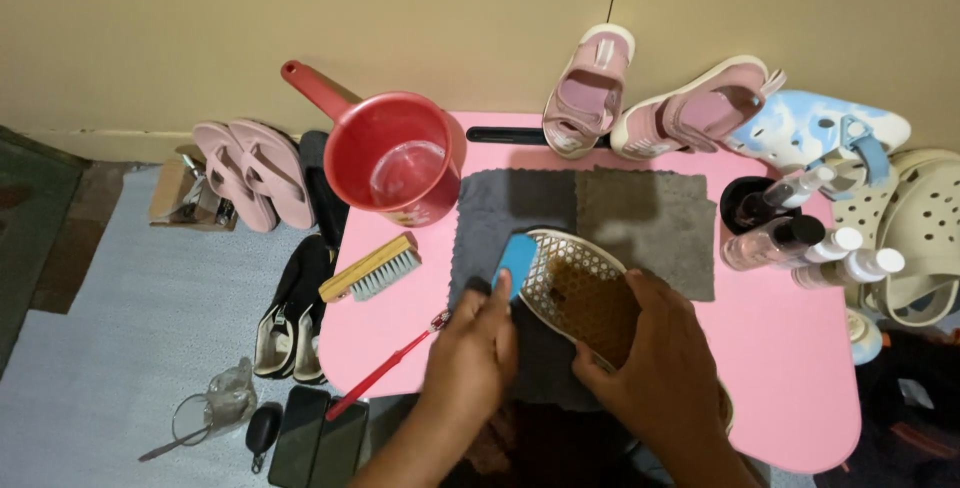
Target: Cleaning the sole of a checkered shoe using a small brush and soapy water on a low table.
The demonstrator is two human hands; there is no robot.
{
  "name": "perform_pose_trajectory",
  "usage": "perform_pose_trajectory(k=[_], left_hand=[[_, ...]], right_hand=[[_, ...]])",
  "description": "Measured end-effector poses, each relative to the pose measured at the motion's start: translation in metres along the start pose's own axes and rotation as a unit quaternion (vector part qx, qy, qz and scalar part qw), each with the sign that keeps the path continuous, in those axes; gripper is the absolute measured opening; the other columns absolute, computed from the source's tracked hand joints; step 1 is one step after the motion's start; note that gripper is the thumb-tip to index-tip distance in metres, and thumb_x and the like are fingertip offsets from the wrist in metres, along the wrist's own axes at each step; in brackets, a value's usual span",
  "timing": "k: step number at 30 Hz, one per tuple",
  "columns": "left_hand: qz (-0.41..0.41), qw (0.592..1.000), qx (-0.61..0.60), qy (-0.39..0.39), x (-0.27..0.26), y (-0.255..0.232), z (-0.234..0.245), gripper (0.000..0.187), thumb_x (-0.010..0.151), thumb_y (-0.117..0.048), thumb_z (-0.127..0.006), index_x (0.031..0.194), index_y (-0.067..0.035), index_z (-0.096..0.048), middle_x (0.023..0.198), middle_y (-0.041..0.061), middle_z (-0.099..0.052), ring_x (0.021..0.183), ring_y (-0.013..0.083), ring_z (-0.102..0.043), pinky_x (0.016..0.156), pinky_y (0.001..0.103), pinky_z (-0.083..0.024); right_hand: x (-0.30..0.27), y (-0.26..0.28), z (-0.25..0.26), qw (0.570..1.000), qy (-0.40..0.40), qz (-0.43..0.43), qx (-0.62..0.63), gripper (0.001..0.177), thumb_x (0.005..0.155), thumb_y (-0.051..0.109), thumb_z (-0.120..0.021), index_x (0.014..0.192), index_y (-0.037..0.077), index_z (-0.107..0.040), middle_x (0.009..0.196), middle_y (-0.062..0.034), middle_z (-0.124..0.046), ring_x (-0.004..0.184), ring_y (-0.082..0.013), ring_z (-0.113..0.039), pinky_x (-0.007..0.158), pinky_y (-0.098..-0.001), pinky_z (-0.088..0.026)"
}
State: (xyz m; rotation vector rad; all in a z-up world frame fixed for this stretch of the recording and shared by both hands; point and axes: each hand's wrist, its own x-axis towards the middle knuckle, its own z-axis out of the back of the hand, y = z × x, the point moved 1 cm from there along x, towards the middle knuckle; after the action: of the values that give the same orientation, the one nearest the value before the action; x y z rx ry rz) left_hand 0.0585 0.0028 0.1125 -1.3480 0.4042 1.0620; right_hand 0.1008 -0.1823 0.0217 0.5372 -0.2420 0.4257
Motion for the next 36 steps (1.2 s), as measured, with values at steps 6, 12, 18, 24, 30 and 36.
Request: perform_pose_trajectory(k=[6, 12, 18, 24, 30, 36], left_hand=[[-0.459, 0.830, 0.309, -0.067, 0.069, 0.082, -0.011, 0.063, 0.100, -0.018, -0.058, 0.160, -0.022, -0.041, 0.105, 0.014, -0.058, 0.074, 0.0457, -0.067, 0.059, 0.061, -0.050], [-0.475, 0.822, 0.309, -0.064, 0.075, 0.088, -0.013, 0.071, 0.101, -0.013, -0.058, 0.165, -0.024, -0.029, 0.097, 0.012, -0.056, 0.063, 0.0348, -0.063, 0.053, 0.056, -0.046], [-0.518, 0.814, 0.245, -0.089, 0.071, 0.070, -0.004, 0.060, 0.095, 0.000, -0.057, 0.155, -0.006, -0.052, 0.097, 0.018, -0.056, 0.069, 0.0400, -0.061, 0.054, 0.050, -0.046], [-0.024, 0.995, -0.093, 0.018, 0.029, 0.023, -0.001, 0.055, 0.096, -0.057, -0.071, 0.073, -0.015, -0.045, 0.058, 0.005, -0.047, 0.051, 0.0193, -0.044, 0.056, 0.035, -0.039], [-0.482, 0.826, 0.280, -0.087, 0.051, 0.046, -0.018, 0.062, 0.100, -0.015, -0.051, 0.160, -0.027, -0.038, 0.100, 0.018, -0.058, 0.070, 0.0478, -0.065, 0.057, 0.063, -0.046], [-0.553, 0.788, 0.231, -0.144, 0.096, 0.061, -0.011, 0.055, 0.094, -0.004, -0.057, 0.149, -0.007, -0.058, 0.102, 0.019, -0.061, 0.075, 0.0426, -0.065, 0.060, 0.055, -0.051]], right_hand=[[0.004, -0.001, 0.001, 0.999, 0.025, -0.021, 0.011, 0.098, 0.065, 0.040, -0.087, 0.146, -0.001, -0.049, 0.142, -0.0221, -0.059, 0.131, -0.0397, -0.056, 0.109, -0.0479, -0.047], [0.003, -0.001, -0.001, 1.000, -0.004, 0.003, 0.004, 0.098, 0.066, 0.040, -0.087, 0.146, -0.001, -0.049, 0.142, -0.0222, -0.060, 0.131, -0.0397, -0.057, 0.109, -0.0481, -0.048], [0.002, 0.000, -0.001, 0.999, 0.020, -0.030, 0.016, 0.097, 0.064, 0.040, -0.087, 0.145, 0.000, -0.050, 0.143, -0.0195, -0.059, 0.132, -0.0388, -0.055, 0.109, -0.0484, -0.046], [-0.001, -0.003, -0.003, 1.000, -0.002, -0.010, 0.006, 0.099, 0.064, 0.042, -0.088, 0.146, 0.000, -0.050, 0.142, -0.0198, -0.061, 0.132, -0.0385, -0.058, 0.109, -0.0481, -0.048], [0.005, -0.001, 0.000, 1.000, -0.002, -0.002, 0.023, 0.097, 0.062, 0.037, -0.088, 0.142, -0.001, -0.050, 0.136, -0.0219, -0.061, 0.125, -0.0424, -0.059, 0.107, -0.0498, -0.047], [0.003, -0.002, 0.000, 0.998, 0.020, -0.037, 0.044, 0.099, 0.060, 0.037, -0.088, 0.144, 0.001, -0.049, 0.142, -0.0180, -0.060, 0.129, -0.0399, -0.056, 0.106, -0.0499, -0.046]])
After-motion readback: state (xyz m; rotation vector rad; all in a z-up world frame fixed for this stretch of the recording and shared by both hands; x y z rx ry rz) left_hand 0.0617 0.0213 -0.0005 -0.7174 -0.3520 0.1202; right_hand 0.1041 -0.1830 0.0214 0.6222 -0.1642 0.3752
